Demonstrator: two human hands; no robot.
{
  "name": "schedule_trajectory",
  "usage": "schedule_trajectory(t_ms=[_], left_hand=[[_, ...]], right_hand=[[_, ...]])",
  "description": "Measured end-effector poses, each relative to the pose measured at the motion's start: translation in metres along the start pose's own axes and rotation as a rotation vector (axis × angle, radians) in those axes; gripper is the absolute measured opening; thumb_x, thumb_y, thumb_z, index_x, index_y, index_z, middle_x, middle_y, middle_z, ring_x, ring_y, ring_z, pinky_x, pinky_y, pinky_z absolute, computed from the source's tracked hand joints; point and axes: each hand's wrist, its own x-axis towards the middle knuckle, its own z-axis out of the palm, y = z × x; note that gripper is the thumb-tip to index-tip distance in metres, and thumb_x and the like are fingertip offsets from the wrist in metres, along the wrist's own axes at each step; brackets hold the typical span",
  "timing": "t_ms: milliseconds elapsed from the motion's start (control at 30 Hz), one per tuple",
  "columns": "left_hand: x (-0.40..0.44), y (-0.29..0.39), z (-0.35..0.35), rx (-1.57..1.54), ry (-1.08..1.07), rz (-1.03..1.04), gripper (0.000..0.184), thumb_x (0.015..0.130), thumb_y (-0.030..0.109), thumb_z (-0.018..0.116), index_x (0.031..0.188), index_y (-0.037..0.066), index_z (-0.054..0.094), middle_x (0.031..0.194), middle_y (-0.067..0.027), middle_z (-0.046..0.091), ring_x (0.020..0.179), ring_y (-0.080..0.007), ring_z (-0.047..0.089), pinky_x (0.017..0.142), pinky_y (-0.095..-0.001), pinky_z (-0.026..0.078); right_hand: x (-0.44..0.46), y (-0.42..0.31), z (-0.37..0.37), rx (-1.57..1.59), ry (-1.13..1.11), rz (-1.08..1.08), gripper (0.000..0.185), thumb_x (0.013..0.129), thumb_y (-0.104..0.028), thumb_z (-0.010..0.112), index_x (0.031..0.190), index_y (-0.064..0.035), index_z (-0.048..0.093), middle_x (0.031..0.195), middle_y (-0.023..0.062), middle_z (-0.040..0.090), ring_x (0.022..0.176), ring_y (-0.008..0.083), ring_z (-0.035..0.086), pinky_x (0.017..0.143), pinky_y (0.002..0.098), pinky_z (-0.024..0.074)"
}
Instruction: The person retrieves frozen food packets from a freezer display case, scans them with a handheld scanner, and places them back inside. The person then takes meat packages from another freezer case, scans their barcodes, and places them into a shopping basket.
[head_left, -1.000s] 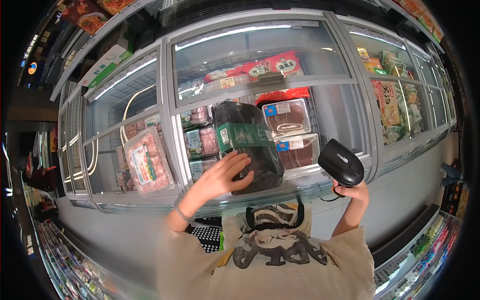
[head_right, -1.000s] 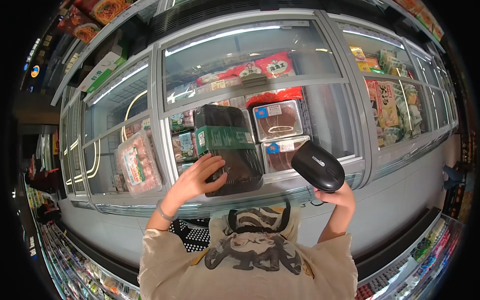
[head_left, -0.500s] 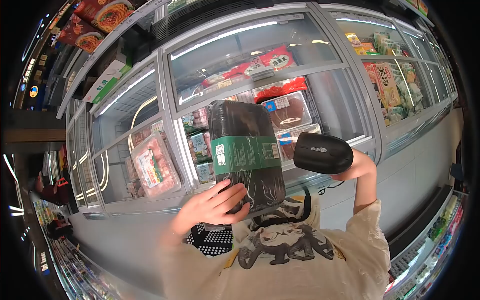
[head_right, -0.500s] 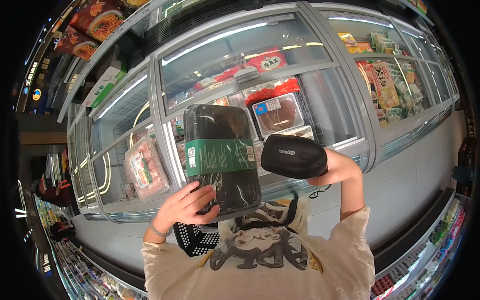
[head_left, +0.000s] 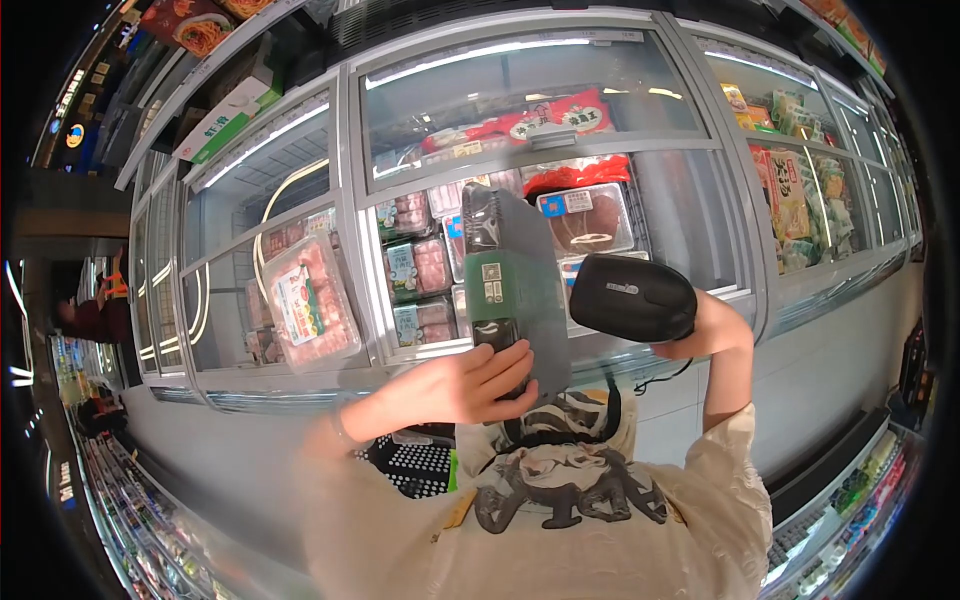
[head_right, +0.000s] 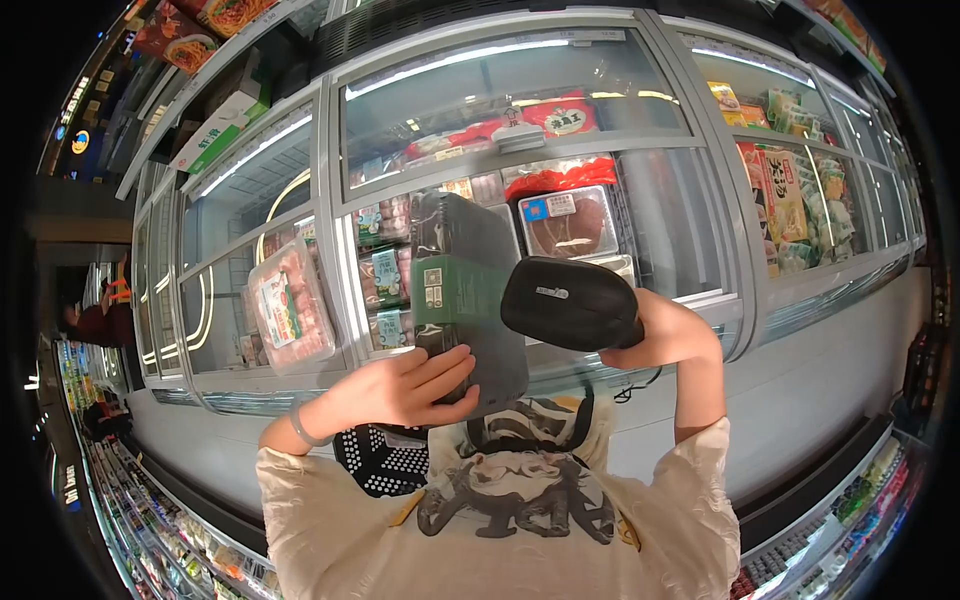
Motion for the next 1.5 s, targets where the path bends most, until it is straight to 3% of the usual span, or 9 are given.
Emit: schedule_trajectory(t_ms=[33,133,333,400,500,700,833,1033,1500], left_hand=[[0.001,0.000,0.006,-0.021,0.036,0.001,0.031,0.062,0.008,0.054,0.092,0.015,0.048,0.094,-0.0082,0.054,0.089,-0.0167,0.054,0.059,-0.0192,0.038],[0.004,-0.001,0.012,-0.030,0.107,0.015,0.031,0.062,0.007,0.055,0.091,0.014,0.049,0.094,-0.0085,0.054,0.088,-0.0170,0.055,0.058,-0.0190,0.039],[-0.014,0.002,0.003,-0.117,0.086,-0.109,0.031,0.058,0.008,0.060,0.086,0.019,0.051,0.093,-0.0090,0.056,0.086,-0.0192,0.055,0.054,-0.0228,0.035],[-0.024,0.007,0.002,-0.164,0.318,-0.209,0.026,0.056,0.009,0.062,0.077,0.019,0.050,0.088,-0.0084,0.057,0.083,-0.0203,0.055,0.053,-0.0259,0.033],[-0.036,0.014,-0.016,-0.112,0.238,-0.251,0.026,0.055,0.006,0.058,0.074,0.021,0.048,0.077,-0.0086,0.057,0.081,-0.0237,0.054,0.052,-0.0303,0.030],[-0.036,0.008,-0.029,0.032,0.251,-0.174,0.024,0.062,0.013,0.058,0.082,0.023,0.050,0.082,-0.0045,0.058,0.085,-0.0183,0.054,0.052,-0.0261,0.026],[-0.031,0.012,-0.026,0.036,0.196,-0.126,0.028,0.059,0.008,0.059,0.080,0.023,0.048,0.083,-0.0051,0.056,0.083,-0.0206,0.053,0.053,-0.0276,0.029],[-0.026,0.017,-0.030,0.002,0.174,-0.112,0.025,0.056,0.009,0.060,0.072,0.025,0.050,0.084,-0.0029,0.056,0.082,-0.0174,0.054,0.052,-0.0252,0.027],[-0.024,0.014,-0.031,0.009,0.188,-0.087,0.025,0.057,0.010,0.059,0.074,0.025,0.050,0.082,-0.0028,0.057,0.083,-0.0180,0.054,0.050,-0.0241,0.026]], right_hand=[[0.003,-0.010,0.002,-0.043,0.011,0.092,0.046,0.056,0.003,0.061,0.099,0.0020,0.047,0.077,0.0010,0.055,0.068,0.0085,0.048,0.061,0.0233,0.0409],[0.011,-0.018,0.001,-0.213,0.056,0.066,0.041,0.058,0.002,0.060,0.097,0.0013,0.047,0.072,0.0008,0.054,0.064,0.0076,0.048,0.055,0.0215,0.0399],[-0.005,0.021,-0.015,0.233,0.015,-0.074,0.041,0.059,0.006,0.057,0.098,0.0000,0.046,0.069,0.0014,0.051,0.060,0.0057,0.045,0.048,0.0194,0.0362],[-0.011,0.033,-0.017,0.314,-0.016,-0.135,0.042,0.059,0.008,0.055,0.099,0.0004,0.046,0.071,0.0017,0.050,0.062,0.0066,0.045,0.051,0.0202,0.0370],[-0.017,0.044,-0.021,0.412,-0.094,-0.103,0.041,0.059,0.007,0.058,0.099,0.0009,0.046,0.073,0.0019,0.052,0.065,0.0081,0.046,0.056,0.0217,0.0391],[-0.008,0.057,-0.030,0.105,-0.120,-0.214,0.031,0.058,-0.001,0.062,0.087,0.0021,0.051,0.073,0.0020,0.055,0.065,0.0075,0.047,0.059,0.0215,0.0407],[0.001,0.054,-0.038,0.031,-0.209,-0.251,0.031,0.057,-0.002,0.061,0.086,0.0021,0.051,0.071,0.0020,0.054,0.064,0.0069,0.046,0.058,0.0216,0.0406],[0.004,0.038,-0.042,-0.050,-0.284,-0.164,0.036,0.056,-0.002,0.061,0.090,0.0026,0.050,0.071,0.0026,0.054,0.065,0.0066,0.045,0.057,0.0216,0.0403],[0.007,0.038,-0.040,-0.051,-0.324,-0.135,0.039,0.055,-0.002,0.061,0.091,0.0029,0.049,0.068,0.0021,0.053,0.060,0.0074,0.046,0.055,0.0220,0.0407]])
